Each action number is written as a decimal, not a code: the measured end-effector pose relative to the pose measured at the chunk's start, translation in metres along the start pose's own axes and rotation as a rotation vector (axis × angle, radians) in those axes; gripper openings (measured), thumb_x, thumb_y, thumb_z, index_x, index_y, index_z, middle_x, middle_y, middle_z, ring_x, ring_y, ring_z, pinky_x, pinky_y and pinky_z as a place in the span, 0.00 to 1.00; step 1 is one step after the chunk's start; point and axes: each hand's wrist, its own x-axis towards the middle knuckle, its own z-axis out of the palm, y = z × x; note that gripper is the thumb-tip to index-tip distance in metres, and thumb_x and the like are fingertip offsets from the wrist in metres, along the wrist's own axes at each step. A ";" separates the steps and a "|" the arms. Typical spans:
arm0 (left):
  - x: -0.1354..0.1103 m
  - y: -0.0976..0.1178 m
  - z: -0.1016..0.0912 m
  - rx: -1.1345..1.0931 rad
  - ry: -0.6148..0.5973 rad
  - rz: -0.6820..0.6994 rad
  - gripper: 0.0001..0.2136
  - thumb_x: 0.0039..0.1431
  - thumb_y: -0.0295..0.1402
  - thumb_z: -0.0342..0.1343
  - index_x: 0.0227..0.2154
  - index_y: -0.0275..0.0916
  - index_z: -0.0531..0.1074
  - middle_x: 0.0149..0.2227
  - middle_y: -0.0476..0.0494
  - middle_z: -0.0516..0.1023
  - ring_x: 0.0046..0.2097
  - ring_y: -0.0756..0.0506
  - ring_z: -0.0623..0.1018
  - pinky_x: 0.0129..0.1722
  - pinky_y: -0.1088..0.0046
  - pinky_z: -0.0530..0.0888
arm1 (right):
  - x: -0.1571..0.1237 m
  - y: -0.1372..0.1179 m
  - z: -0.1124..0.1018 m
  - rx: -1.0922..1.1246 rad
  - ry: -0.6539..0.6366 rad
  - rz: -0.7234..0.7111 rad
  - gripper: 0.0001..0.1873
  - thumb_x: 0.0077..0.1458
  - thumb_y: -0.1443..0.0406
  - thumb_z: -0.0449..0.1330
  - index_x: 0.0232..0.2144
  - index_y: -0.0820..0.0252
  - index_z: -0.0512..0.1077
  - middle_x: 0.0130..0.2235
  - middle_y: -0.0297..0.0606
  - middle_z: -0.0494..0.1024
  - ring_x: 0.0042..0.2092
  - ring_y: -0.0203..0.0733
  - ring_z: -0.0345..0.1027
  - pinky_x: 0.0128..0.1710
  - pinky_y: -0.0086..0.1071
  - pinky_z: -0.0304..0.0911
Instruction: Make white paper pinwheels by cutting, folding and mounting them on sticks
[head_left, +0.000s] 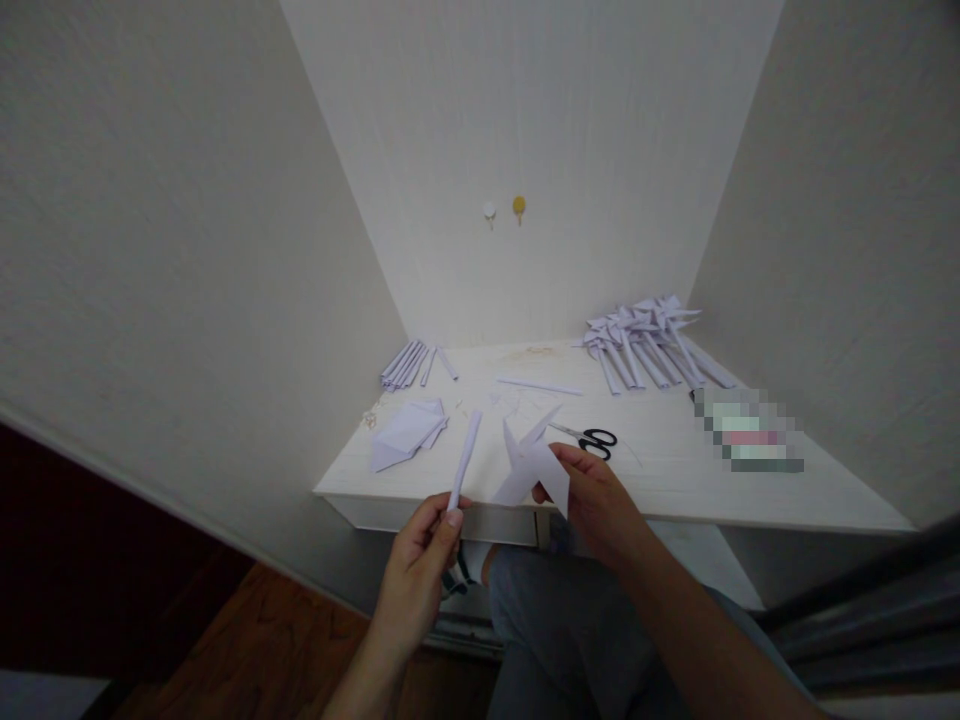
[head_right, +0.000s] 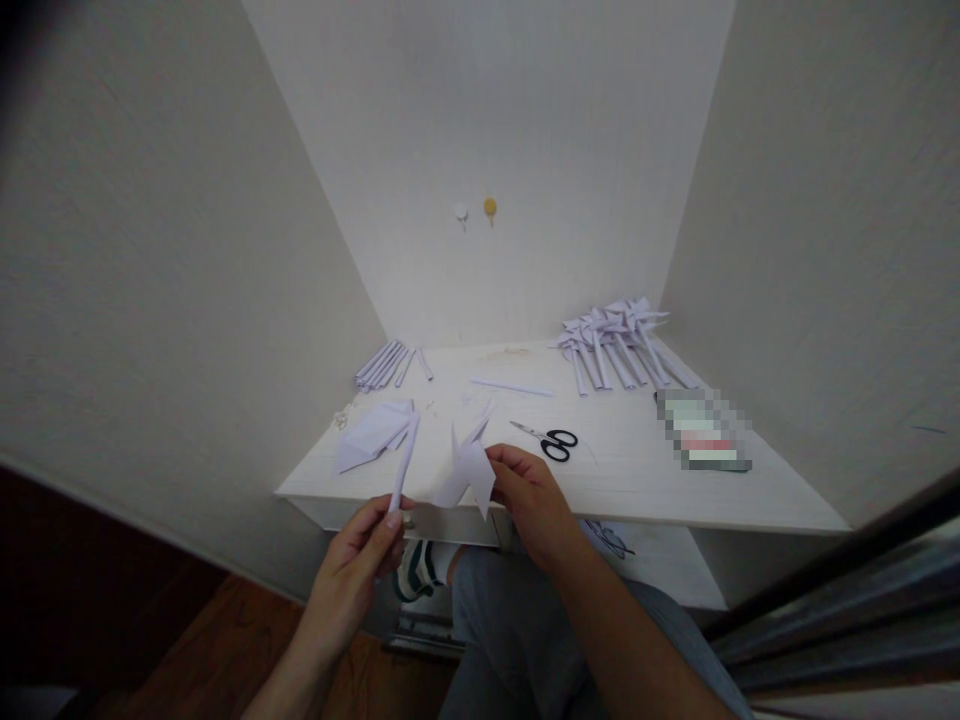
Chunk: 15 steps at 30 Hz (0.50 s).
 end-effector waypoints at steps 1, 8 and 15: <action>0.001 0.002 -0.001 0.007 0.008 0.014 0.25 0.51 0.58 0.65 0.37 0.40 0.79 0.21 0.55 0.64 0.24 0.50 0.62 0.24 0.75 0.59 | 0.000 0.001 0.000 0.000 0.001 0.003 0.12 0.46 0.56 0.71 0.28 0.59 0.81 0.23 0.31 0.74 0.25 0.35 0.62 0.30 0.31 0.59; 0.013 0.036 -0.011 0.261 0.135 0.315 0.15 0.57 0.48 0.64 0.39 0.43 0.85 0.37 0.42 0.79 0.43 0.40 0.76 0.42 0.67 0.71 | 0.000 0.003 -0.002 0.006 -0.024 0.029 0.11 0.47 0.57 0.71 0.30 0.58 0.82 0.24 0.31 0.75 0.27 0.36 0.64 0.31 0.30 0.59; 0.010 0.061 -0.018 0.079 -0.039 0.264 0.14 0.56 0.40 0.63 0.42 0.41 0.85 0.40 0.40 0.85 0.45 0.37 0.80 0.48 0.62 0.74 | 0.001 0.000 -0.001 -0.048 0.009 0.009 0.15 0.47 0.54 0.71 0.28 0.60 0.80 0.23 0.33 0.74 0.27 0.36 0.64 0.31 0.31 0.59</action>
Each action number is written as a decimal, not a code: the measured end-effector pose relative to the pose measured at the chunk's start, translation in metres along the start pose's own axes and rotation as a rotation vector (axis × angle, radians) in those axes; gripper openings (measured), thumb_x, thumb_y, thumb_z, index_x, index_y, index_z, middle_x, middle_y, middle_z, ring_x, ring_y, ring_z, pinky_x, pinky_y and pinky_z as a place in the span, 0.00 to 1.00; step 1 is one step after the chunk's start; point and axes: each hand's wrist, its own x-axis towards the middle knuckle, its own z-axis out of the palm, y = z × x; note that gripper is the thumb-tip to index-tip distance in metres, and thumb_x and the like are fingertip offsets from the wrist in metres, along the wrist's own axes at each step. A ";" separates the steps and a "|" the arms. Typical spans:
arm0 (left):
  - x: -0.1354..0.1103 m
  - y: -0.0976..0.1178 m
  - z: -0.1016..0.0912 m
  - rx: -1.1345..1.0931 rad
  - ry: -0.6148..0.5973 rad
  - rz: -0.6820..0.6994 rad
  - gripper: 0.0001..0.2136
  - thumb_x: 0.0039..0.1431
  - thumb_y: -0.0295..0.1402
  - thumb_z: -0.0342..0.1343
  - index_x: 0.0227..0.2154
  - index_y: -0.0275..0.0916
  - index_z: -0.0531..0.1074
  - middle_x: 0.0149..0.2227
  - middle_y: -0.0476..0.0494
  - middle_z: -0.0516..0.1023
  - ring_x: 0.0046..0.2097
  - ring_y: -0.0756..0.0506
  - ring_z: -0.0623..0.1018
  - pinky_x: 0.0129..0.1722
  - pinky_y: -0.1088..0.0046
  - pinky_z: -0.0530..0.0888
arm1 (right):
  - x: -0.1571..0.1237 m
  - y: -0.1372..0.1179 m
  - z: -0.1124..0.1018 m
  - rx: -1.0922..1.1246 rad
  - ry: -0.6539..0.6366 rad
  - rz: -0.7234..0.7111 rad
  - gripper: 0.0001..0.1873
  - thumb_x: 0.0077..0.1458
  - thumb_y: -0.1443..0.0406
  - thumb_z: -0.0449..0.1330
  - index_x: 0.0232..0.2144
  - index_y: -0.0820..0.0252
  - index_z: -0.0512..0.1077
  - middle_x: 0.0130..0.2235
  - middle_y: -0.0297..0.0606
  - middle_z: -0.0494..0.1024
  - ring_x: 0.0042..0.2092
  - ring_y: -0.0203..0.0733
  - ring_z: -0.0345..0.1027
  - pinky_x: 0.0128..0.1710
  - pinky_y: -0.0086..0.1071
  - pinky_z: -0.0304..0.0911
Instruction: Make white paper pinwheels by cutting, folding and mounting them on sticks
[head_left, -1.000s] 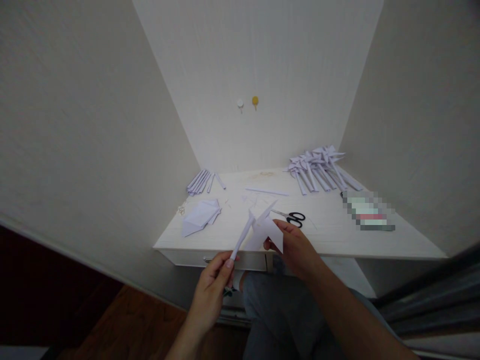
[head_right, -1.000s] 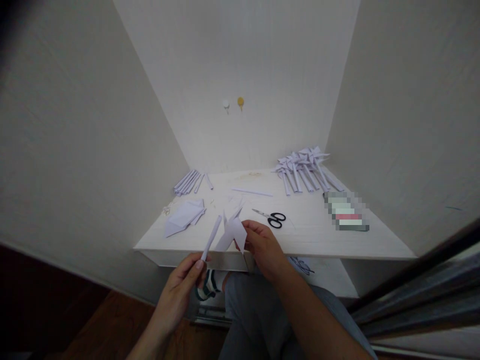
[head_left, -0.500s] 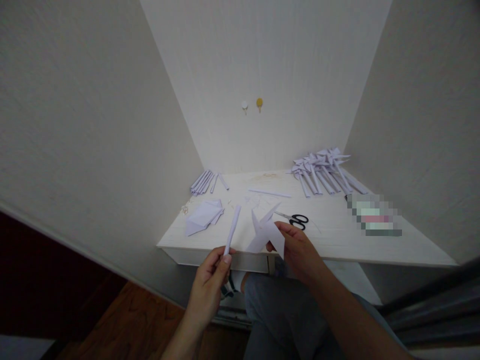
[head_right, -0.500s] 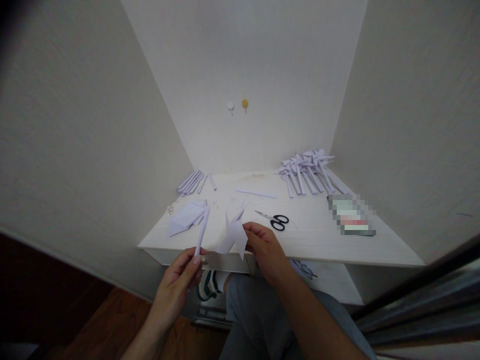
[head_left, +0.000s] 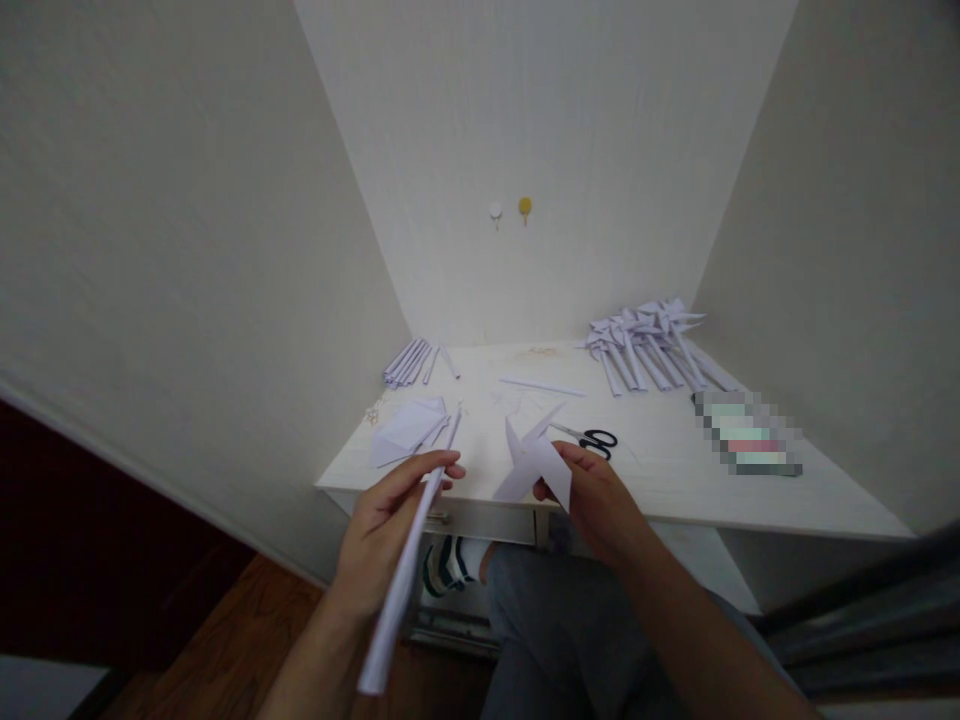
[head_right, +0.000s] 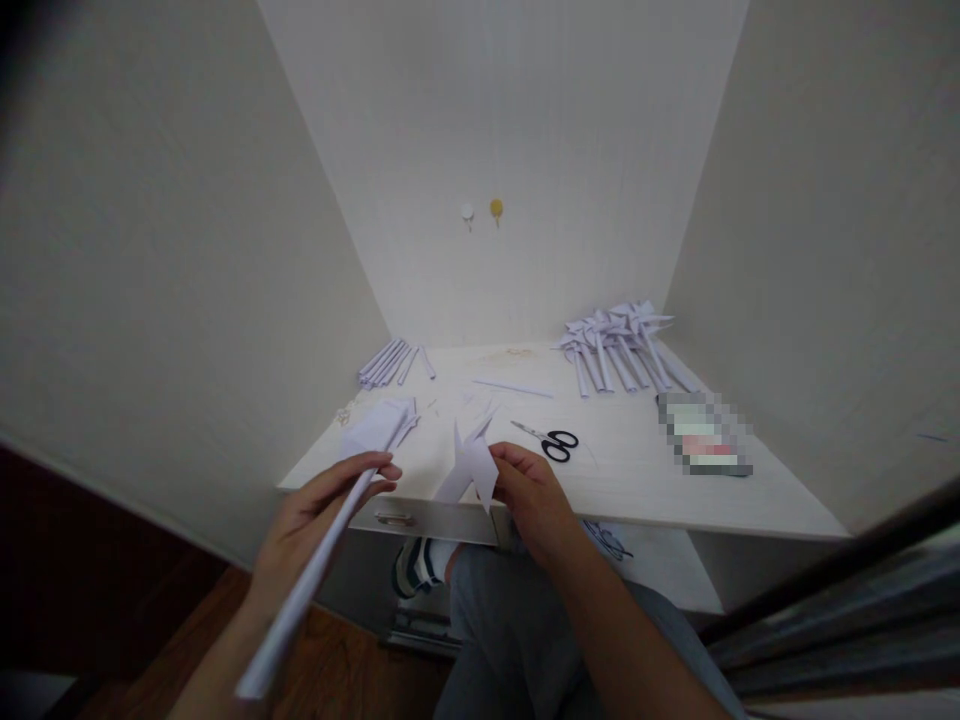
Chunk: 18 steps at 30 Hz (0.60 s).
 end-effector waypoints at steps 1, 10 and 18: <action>-0.002 0.001 0.000 -0.068 -0.051 -0.020 0.14 0.56 0.39 0.62 0.42 0.41 0.85 0.43 0.39 0.85 0.47 0.36 0.80 0.49 0.61 0.74 | 0.000 -0.001 0.000 -0.002 0.002 -0.001 0.15 0.47 0.53 0.70 0.28 0.60 0.80 0.23 0.33 0.74 0.27 0.36 0.64 0.31 0.31 0.59; -0.009 0.005 0.019 -0.130 -0.135 -0.026 0.09 0.59 0.40 0.64 0.36 0.40 0.78 0.29 0.46 0.80 0.29 0.46 0.77 0.30 0.71 0.73 | -0.003 -0.002 0.003 0.019 -0.044 -0.034 0.14 0.50 0.54 0.70 0.27 0.59 0.80 0.23 0.32 0.74 0.25 0.35 0.62 0.31 0.31 0.61; -0.020 0.002 0.024 -0.221 -0.063 -0.184 0.26 0.56 0.50 0.65 0.54 0.43 0.75 0.23 0.54 0.63 0.23 0.50 0.60 0.21 0.74 0.55 | -0.011 -0.007 0.007 0.006 -0.066 -0.061 0.11 0.53 0.57 0.69 0.28 0.58 0.81 0.25 0.31 0.76 0.28 0.35 0.64 0.33 0.29 0.62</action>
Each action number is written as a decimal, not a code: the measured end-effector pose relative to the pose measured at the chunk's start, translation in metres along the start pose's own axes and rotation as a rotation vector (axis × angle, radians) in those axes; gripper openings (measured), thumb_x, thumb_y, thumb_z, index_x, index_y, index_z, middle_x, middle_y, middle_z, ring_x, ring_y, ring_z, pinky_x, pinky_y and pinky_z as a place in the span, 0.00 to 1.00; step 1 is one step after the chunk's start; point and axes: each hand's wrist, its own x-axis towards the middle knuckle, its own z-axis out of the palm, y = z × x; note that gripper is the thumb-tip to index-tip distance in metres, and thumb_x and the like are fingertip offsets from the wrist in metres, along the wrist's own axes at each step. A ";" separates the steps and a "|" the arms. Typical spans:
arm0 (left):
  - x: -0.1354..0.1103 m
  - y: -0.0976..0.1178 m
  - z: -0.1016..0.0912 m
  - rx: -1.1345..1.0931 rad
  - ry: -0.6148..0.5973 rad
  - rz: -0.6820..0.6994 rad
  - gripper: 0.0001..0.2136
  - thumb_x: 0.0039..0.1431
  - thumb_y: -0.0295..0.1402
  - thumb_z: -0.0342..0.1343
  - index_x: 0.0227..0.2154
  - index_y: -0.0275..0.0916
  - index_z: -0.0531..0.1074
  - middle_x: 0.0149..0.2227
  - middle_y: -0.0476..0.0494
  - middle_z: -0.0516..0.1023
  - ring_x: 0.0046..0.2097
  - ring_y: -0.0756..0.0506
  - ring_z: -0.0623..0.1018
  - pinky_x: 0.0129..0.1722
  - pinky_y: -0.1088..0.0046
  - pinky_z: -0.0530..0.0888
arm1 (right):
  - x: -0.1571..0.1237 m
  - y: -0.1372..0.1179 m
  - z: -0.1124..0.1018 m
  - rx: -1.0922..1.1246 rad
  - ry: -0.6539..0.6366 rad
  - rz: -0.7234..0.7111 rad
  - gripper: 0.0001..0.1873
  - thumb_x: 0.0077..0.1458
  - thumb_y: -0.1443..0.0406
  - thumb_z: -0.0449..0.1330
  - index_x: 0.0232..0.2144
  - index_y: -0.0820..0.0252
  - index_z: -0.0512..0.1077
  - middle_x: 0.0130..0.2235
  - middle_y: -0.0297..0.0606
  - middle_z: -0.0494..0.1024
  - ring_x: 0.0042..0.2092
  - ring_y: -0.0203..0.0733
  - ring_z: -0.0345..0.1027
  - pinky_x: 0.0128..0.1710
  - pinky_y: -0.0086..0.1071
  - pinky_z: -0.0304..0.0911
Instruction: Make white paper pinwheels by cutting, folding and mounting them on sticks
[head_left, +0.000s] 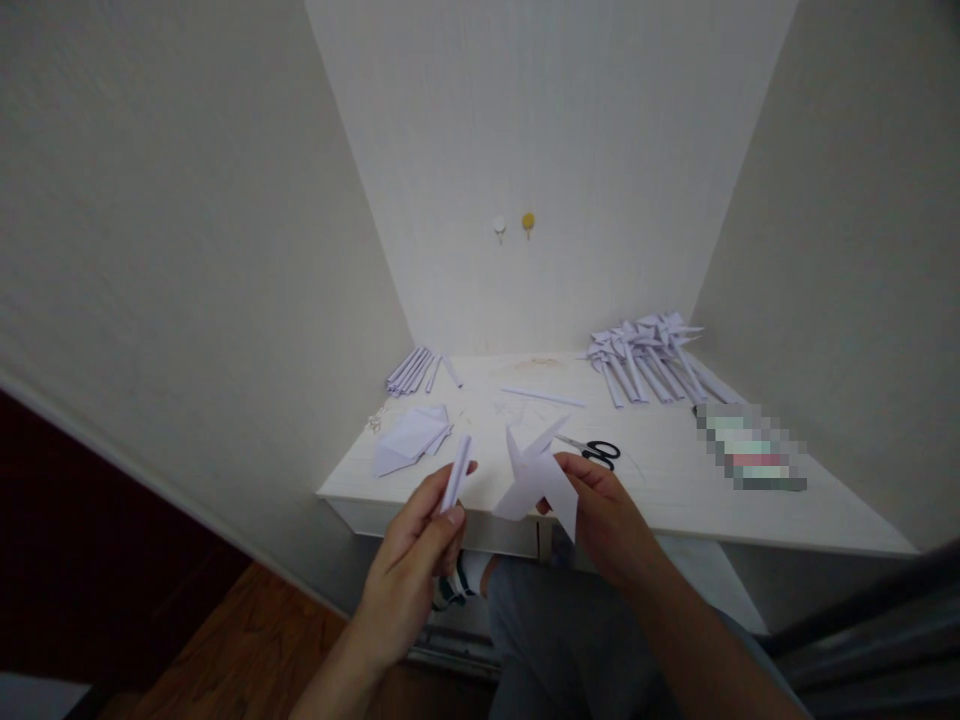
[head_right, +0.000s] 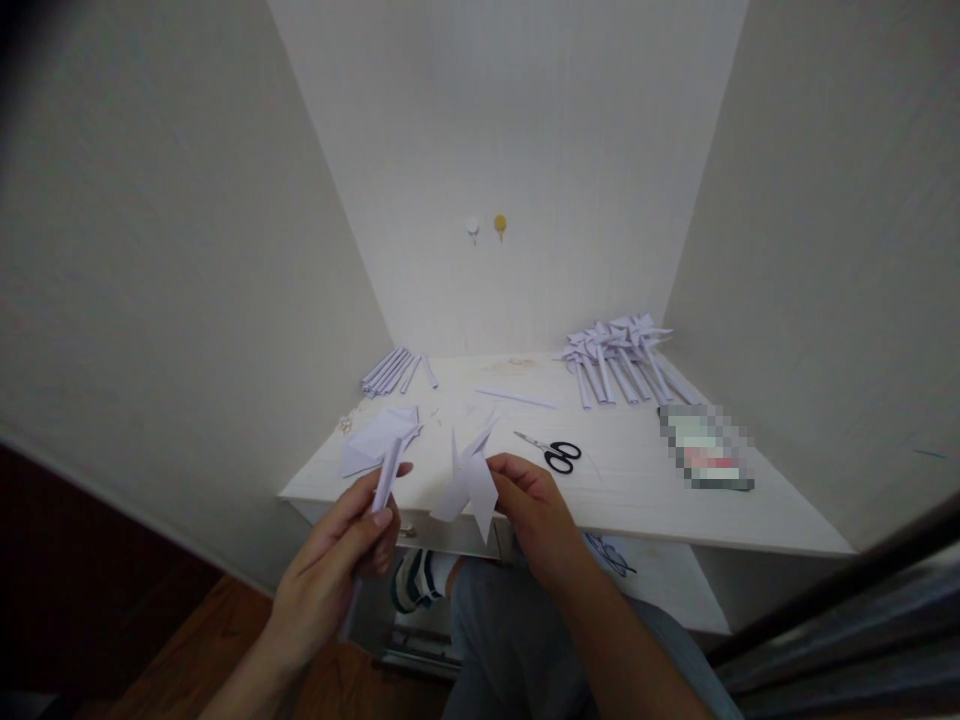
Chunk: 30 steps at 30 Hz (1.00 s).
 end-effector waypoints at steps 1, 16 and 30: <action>-0.001 -0.001 0.000 0.030 -0.004 -0.003 0.27 0.57 0.53 0.62 0.53 0.41 0.77 0.22 0.54 0.61 0.23 0.50 0.58 0.21 0.73 0.54 | -0.001 0.000 0.001 0.005 -0.004 0.006 0.10 0.53 0.57 0.70 0.29 0.58 0.81 0.26 0.32 0.76 0.28 0.35 0.65 0.33 0.29 0.62; -0.019 0.007 0.000 0.279 -0.003 0.188 0.17 0.68 0.47 0.54 0.41 0.41 0.81 0.34 0.46 0.77 0.35 0.47 0.70 0.36 0.73 0.66 | -0.029 -0.017 0.028 -0.012 -0.032 -0.006 0.12 0.55 0.54 0.70 0.32 0.56 0.81 0.26 0.31 0.78 0.24 0.32 0.66 0.24 0.25 0.61; -0.018 0.001 0.009 0.254 0.023 0.259 0.07 0.65 0.39 0.62 0.37 0.41 0.77 0.29 0.51 0.74 0.31 0.50 0.71 0.30 0.76 0.65 | -0.031 -0.024 0.028 -0.030 -0.049 -0.090 0.06 0.53 0.60 0.72 0.30 0.56 0.82 0.28 0.32 0.79 0.29 0.33 0.66 0.27 0.23 0.62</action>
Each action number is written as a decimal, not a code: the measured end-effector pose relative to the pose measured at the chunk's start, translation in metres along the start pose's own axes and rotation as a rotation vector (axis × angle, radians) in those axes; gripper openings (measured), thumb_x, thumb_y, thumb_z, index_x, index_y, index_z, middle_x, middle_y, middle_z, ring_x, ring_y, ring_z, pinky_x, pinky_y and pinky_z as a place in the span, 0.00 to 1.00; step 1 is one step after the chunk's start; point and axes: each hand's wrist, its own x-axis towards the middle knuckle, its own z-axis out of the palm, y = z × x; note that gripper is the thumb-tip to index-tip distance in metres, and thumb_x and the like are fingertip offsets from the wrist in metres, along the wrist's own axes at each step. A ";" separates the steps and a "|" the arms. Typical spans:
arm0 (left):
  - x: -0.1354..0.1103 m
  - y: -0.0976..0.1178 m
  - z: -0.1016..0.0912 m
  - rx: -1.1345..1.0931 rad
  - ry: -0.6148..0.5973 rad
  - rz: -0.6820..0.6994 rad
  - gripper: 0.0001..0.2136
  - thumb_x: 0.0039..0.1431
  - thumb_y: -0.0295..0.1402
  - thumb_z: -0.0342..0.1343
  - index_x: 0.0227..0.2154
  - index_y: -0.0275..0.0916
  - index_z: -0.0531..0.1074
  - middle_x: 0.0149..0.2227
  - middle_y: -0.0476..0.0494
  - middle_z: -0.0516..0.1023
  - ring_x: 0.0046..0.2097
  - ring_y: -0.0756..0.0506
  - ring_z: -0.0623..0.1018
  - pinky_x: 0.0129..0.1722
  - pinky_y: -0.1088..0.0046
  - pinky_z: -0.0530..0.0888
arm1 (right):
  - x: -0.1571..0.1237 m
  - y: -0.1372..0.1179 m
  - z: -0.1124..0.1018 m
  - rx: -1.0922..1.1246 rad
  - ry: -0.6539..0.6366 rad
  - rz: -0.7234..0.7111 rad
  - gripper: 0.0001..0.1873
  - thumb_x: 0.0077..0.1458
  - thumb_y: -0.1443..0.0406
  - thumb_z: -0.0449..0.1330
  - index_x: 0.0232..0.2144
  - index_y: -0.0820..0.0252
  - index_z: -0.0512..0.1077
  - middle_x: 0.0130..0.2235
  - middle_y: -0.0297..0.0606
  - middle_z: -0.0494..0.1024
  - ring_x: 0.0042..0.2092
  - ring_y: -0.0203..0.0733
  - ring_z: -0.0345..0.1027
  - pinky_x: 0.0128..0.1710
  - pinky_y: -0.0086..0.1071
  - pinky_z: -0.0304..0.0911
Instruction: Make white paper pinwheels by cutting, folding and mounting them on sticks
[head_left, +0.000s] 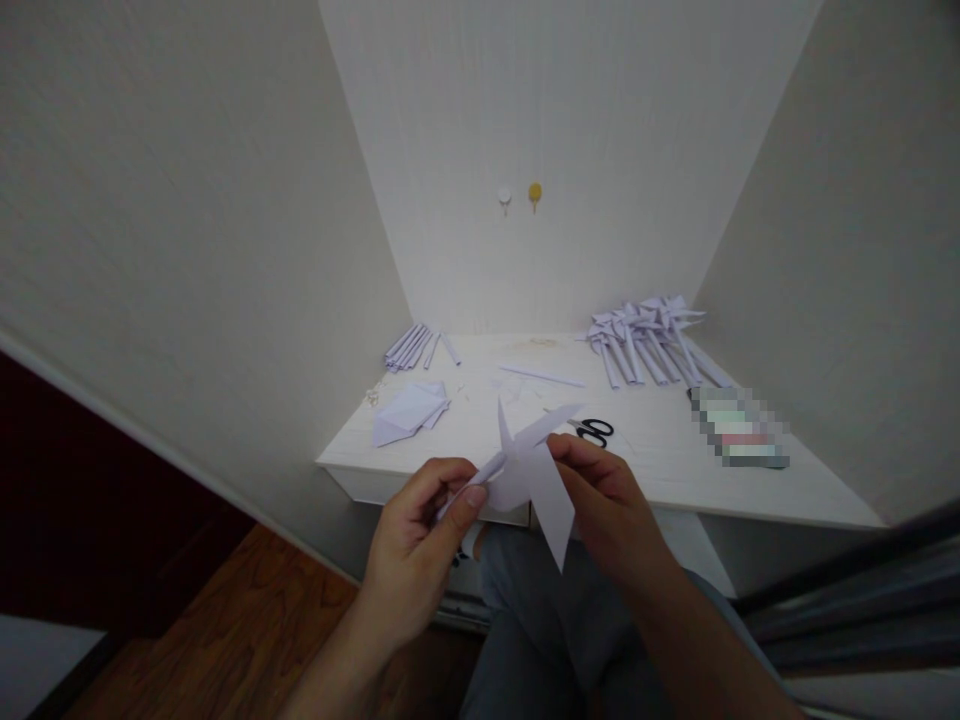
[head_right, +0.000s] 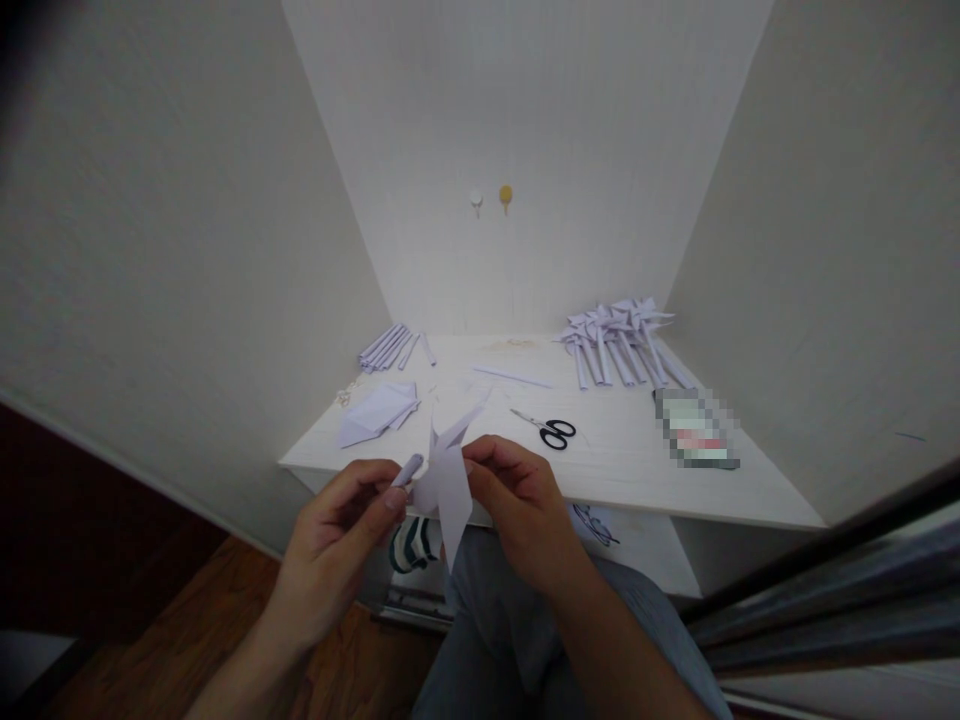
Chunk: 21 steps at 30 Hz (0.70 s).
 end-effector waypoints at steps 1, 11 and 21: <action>0.000 0.000 0.000 0.018 0.015 0.021 0.06 0.64 0.38 0.62 0.37 0.42 0.78 0.30 0.51 0.74 0.32 0.50 0.71 0.31 0.76 0.66 | 0.000 0.000 0.000 -0.003 0.004 0.004 0.06 0.53 0.60 0.72 0.31 0.55 0.82 0.28 0.32 0.79 0.29 0.33 0.67 0.28 0.23 0.62; 0.007 0.003 -0.017 0.215 0.234 0.258 0.04 0.56 0.31 0.68 0.35 0.44 0.84 0.29 0.50 0.76 0.32 0.49 0.72 0.33 0.75 0.69 | 0.005 0.009 -0.011 -0.018 0.011 -0.017 0.07 0.58 0.58 0.68 0.34 0.54 0.83 0.29 0.32 0.79 0.31 0.35 0.69 0.31 0.25 0.64; 0.001 -0.008 -0.030 -0.091 0.078 0.028 0.11 0.61 0.36 0.62 0.45 0.41 0.81 0.46 0.39 0.85 0.48 0.41 0.83 0.46 0.68 0.78 | 0.014 0.012 -0.022 -0.069 0.075 -0.027 0.07 0.56 0.59 0.68 0.32 0.56 0.82 0.28 0.32 0.78 0.29 0.35 0.67 0.30 0.27 0.62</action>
